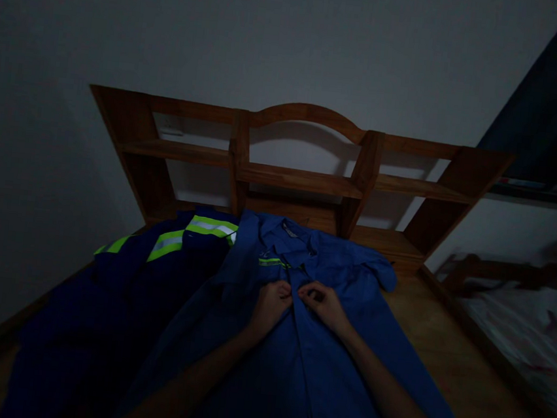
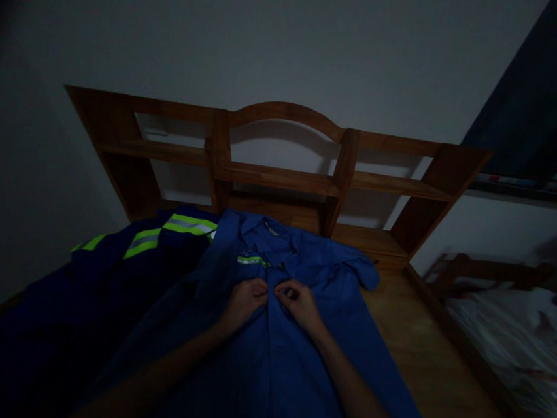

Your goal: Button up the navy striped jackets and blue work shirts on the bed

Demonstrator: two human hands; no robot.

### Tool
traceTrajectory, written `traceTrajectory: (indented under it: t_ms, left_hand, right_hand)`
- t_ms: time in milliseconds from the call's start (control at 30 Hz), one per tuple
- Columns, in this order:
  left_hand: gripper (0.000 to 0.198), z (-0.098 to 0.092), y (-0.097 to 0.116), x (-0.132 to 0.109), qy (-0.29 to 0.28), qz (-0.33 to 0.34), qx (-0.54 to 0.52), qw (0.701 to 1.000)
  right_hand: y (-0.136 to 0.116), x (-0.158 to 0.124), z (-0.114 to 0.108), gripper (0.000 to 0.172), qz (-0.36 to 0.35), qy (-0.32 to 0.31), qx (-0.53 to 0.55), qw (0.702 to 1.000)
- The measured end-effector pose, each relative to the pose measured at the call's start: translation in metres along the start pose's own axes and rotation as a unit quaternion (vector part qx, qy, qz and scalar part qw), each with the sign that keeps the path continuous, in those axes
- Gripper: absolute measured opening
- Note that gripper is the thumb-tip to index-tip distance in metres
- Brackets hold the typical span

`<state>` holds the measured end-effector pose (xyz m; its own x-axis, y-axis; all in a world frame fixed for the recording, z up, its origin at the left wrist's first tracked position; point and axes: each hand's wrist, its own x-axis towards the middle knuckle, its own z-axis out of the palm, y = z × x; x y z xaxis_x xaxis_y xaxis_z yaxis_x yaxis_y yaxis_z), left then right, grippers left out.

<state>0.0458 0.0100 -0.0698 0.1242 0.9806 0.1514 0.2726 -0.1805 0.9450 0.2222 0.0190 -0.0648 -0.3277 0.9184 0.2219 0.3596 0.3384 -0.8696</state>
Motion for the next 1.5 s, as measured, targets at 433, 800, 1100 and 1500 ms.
traceTrajectory:
  t_ms: [433,800,1100,1500]
  left_hand:
    - [0.025,-0.005,0.003,-0.002,-0.022,-0.165,-0.293,0.942]
    - [0.033,0.015,0.009,-0.001,0.062,-0.165,-0.298,0.938]
    - [0.027,0.012,0.005,-0.002,0.071,-0.169,-0.304,0.935]
    - [0.035,0.012,0.0,-0.001,0.074,-0.167,-0.291,0.939]
  right_hand:
    - [0.004,0.004,0.009,0.018,-0.005,0.02,-0.02,1.0]
    - [0.007,0.003,0.0,0.019,-0.024,0.008,0.037,0.999]
    - [0.006,0.002,0.002,0.018,-0.034,0.004,0.033,0.999]
    - [0.004,0.001,0.001,0.02,-0.019,0.008,0.035,0.999]
